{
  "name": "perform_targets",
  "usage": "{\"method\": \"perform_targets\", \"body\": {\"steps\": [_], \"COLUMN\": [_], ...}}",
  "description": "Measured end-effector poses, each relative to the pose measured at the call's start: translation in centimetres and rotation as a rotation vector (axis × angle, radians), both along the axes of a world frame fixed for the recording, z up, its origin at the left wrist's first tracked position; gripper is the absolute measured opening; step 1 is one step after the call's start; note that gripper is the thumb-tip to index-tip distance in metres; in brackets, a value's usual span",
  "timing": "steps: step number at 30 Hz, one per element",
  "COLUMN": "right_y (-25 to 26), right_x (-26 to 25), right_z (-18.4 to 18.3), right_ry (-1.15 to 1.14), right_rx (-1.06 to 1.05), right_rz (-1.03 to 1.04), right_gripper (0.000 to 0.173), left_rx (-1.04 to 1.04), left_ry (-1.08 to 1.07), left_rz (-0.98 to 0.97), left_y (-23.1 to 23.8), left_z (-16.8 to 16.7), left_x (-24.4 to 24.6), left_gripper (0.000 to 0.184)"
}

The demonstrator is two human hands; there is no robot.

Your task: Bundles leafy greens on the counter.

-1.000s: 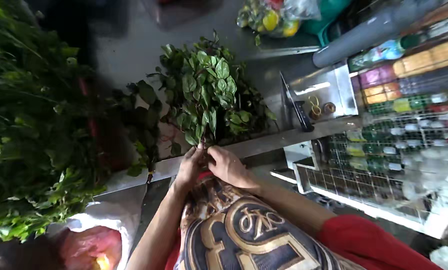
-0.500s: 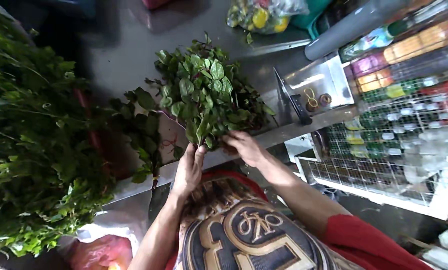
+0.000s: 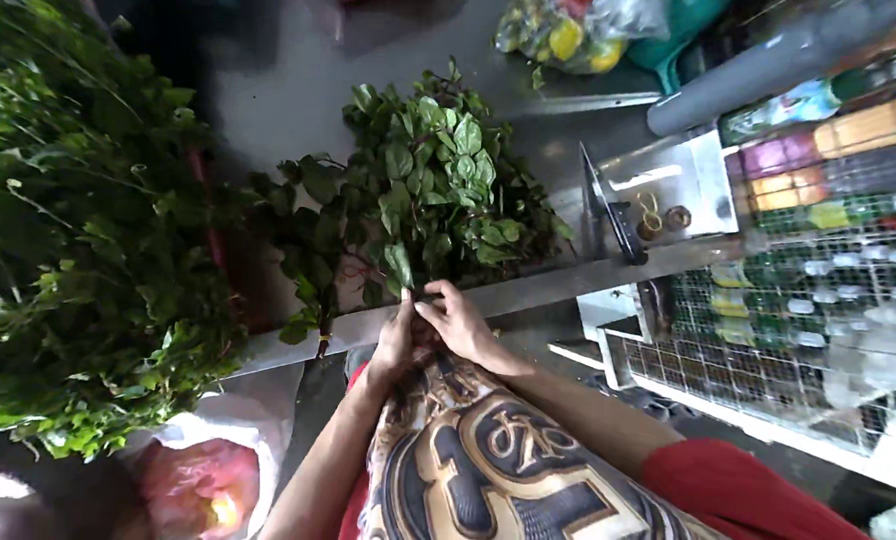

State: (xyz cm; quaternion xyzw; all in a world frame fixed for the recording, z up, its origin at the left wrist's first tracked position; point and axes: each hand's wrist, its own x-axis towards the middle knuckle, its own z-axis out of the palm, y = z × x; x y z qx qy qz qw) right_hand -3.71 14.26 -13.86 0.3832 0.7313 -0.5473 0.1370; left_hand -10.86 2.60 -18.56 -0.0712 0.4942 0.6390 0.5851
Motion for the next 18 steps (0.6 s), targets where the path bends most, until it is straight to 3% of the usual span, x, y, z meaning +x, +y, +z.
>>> {"method": "perform_targets", "body": {"steps": [5, 8, 10, 13, 15, 18], "right_y": [1.9, 3.8, 5.1, 6.1, 6.2, 6.4], "right_x": [0.6, 0.9, 0.9, 0.1, -0.8, -1.1], "right_z": [0.5, 0.2, -1.0, -2.8, -3.4, -3.2], "right_ry": [0.049, 0.054, 0.021, -0.122, -0.237, -0.22], "right_rx": [0.027, 0.105, 0.216, 0.34, 0.323, 0.118], "right_rz": [0.284, 0.099, -0.02, 0.014, 0.073, -0.015], "right_gripper": [0.039, 0.027, 0.024, 0.033, 0.041, 0.035], "left_rx": [0.118, 0.009, -0.055, -0.054, -0.049, -0.054], "left_ry": [-0.087, -0.018, -0.007, 0.001, 0.002, 0.038], "left_rz": [-0.014, -0.025, -0.036, -0.068, -0.076, -0.014], "left_y": [-0.7, -0.4, -0.3, -0.5, -0.6, -1.0], "left_z": [0.3, 0.7, 1.4, 2.0, 2.2, 2.6], "left_x": [-0.6, -1.3, -1.8, -2.3, -2.5, -2.8], "left_gripper": [0.05, 0.037, 0.038, 0.041, 0.04, 0.035]}}
